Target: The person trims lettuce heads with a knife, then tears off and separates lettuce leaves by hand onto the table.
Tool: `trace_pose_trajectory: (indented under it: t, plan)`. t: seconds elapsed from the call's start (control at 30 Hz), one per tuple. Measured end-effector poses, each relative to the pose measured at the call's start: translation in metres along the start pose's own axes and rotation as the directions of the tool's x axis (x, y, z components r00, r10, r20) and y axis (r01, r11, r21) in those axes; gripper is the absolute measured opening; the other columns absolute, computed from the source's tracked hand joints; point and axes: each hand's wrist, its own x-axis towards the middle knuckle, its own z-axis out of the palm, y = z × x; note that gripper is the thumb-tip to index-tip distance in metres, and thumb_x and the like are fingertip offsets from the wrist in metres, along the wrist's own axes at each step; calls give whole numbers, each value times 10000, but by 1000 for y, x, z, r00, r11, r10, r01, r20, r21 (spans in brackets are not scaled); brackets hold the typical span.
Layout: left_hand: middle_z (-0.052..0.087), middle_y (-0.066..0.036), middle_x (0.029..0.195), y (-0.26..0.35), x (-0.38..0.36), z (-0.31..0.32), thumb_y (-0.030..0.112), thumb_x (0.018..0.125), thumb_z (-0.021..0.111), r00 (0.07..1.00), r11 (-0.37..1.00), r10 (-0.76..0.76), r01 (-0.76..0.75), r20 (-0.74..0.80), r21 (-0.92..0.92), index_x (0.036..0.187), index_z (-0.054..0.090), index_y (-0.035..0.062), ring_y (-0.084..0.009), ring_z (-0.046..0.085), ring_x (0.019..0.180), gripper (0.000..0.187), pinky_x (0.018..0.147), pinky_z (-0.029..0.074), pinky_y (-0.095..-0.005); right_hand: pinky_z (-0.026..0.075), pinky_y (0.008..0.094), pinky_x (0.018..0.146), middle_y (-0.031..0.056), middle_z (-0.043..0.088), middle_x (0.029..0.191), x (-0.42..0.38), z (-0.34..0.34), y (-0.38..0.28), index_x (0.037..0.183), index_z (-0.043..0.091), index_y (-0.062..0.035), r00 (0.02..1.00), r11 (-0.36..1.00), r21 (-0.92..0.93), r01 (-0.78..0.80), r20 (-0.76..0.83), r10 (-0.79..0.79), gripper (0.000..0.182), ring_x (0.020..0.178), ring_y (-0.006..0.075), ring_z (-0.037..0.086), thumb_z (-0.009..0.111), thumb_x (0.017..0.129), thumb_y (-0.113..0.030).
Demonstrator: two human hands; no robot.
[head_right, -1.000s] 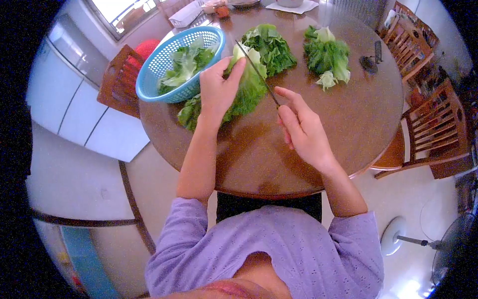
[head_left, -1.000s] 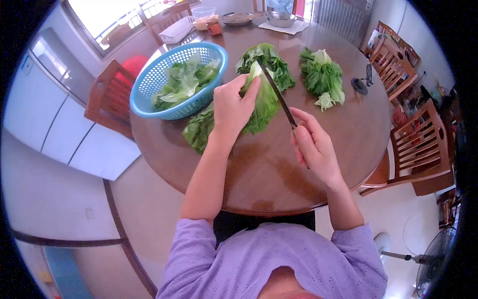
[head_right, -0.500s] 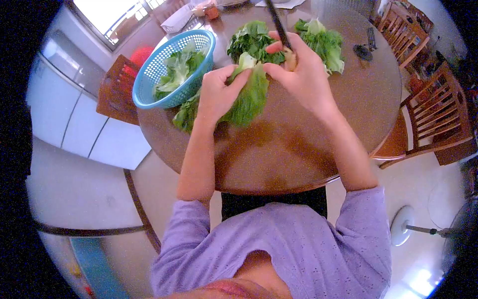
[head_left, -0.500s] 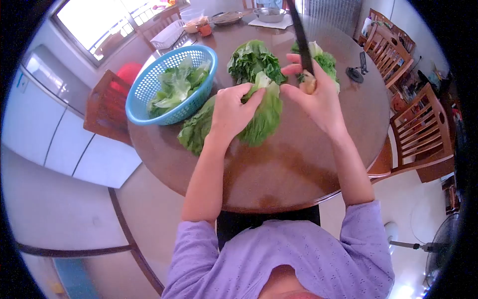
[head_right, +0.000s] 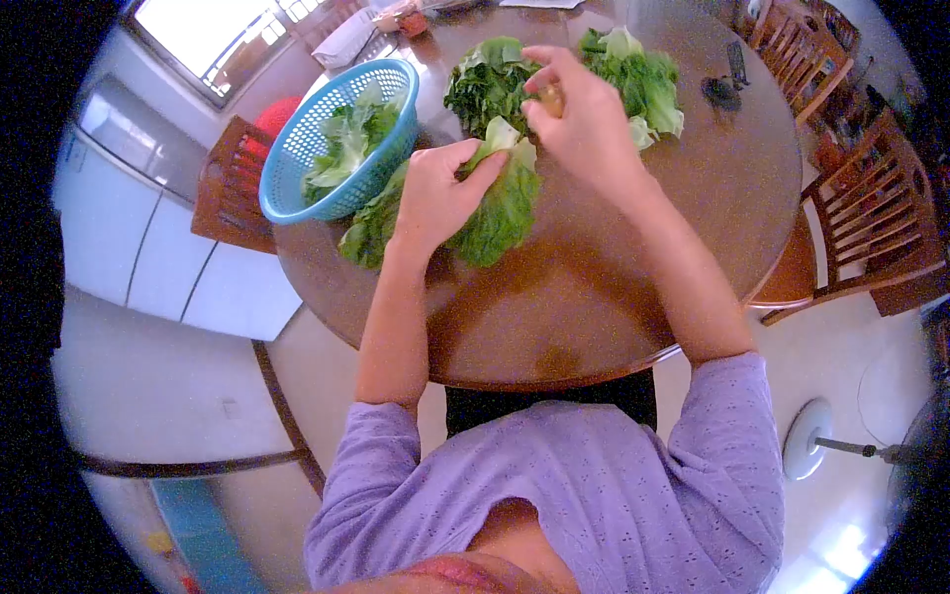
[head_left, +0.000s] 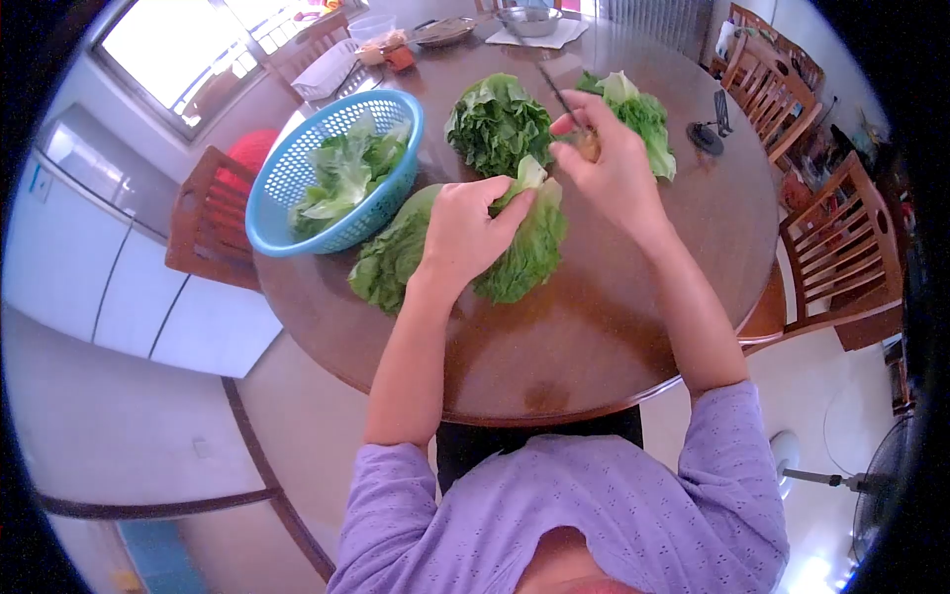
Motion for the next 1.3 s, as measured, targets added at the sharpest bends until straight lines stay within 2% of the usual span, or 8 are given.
trace_pose_trajectory:
  t: [0.13, 0.27, 0.37, 0.5, 0.6, 0.9, 1.1, 1.3]
  plan:
    - [563, -186, 621, -2, 1, -1, 211, 828, 680, 1000, 1000, -19, 18, 23, 16, 815, 654, -12, -211, 538, 479, 226, 507, 424, -327, 516, 296, 671, 71, 672, 872, 7, -18, 18, 1203, 541, -59, 994, 998, -30, -61, -89, 58, 432, 743, 152, 641, 694, 800, -88]
    - [562, -188, 622, -2, 1, 0, 214, 829, 680, 998, 999, -52, 53, 38, -7, 812, 652, -16, -206, 531, 478, 232, 505, 416, -330, 482, 239, 597, 37, 673, 879, 6, -37, 10, 1177, 553, -26, 921, 912, 168, -374, 178, 345, 426, 703, 72, 602, 716, 799, -135]
    - [587, -223, 690, 0, 1, 1, 214, 814, 679, 994, 995, -86, 89, 66, -34, 829, 658, -2, -377, 583, 616, 217, 554, 458, -379, 481, 239, 617, 43, 671, 880, -3, -27, -11, 1172, 559, -20, 869, 865, 228, -448, 340, 360, 436, 704, 76, 585, 714, 782, -139]
    - [587, -221, 688, 2, 0, 3, 213, 812, 682, 995, 998, -55, 57, 87, -18, 827, 660, 1, -376, 583, 614, 213, 552, 457, -379, 489, 244, 672, 49, 660, 833, -12, -7, -3, 1172, 563, -31, 932, 948, 183, -260, 306, 196, 427, 720, 88, 583, 677, 766, -100]
    - [583, -221, 683, 2, -1, 5, 213, 810, 684, 995, 998, -55, 57, 78, -33, 814, 654, 0, -377, 578, 609, 216, 548, 454, -379, 358, 176, 407, -20, 583, 839, -16, -2, 1, 1237, 542, -78, 914, 913, 245, -327, 327, 240, 456, 537, 13, 468, 669, 801, -111]
    - [567, -210, 655, 4, 1, 3, 225, 787, 706, 990, 992, -64, 77, 127, -103, 802, 639, -16, -348, 554, 555, 251, 537, 440, -370, 339, 174, 411, -34, 563, 817, -18, -2, -1, 1217, 552, -71, 937, 923, 246, -295, 262, 230, 395, 514, 6, 444, 615, 827, -64]
    - [598, -193, 667, 0, 1, 1, 224, 759, 726, 977, 988, -82, 105, 199, -110, 829, 674, -10, -305, 576, 556, 250, 560, 455, -359, 445, 272, 576, 25, 554, 779, -20, -2, 5, 1256, 482, -51, 948, 998, 59, -37, 319, 16, 427, 616, 102, 516, 588, 843, -38]
    - [648, -179, 733, -6, -2, -2, 207, 761, 723, 956, 1000, -3, 12, 294, -28, 883, 689, -16, -241, 634, 626, 257, 618, 489, -333, 479, 399, 669, 178, 586, 801, -24, -5, 3, 1319, 386, -48, 872, 977, -128, 169, 482, -87, 499, 733, 363, 601, 533, 844, 4]
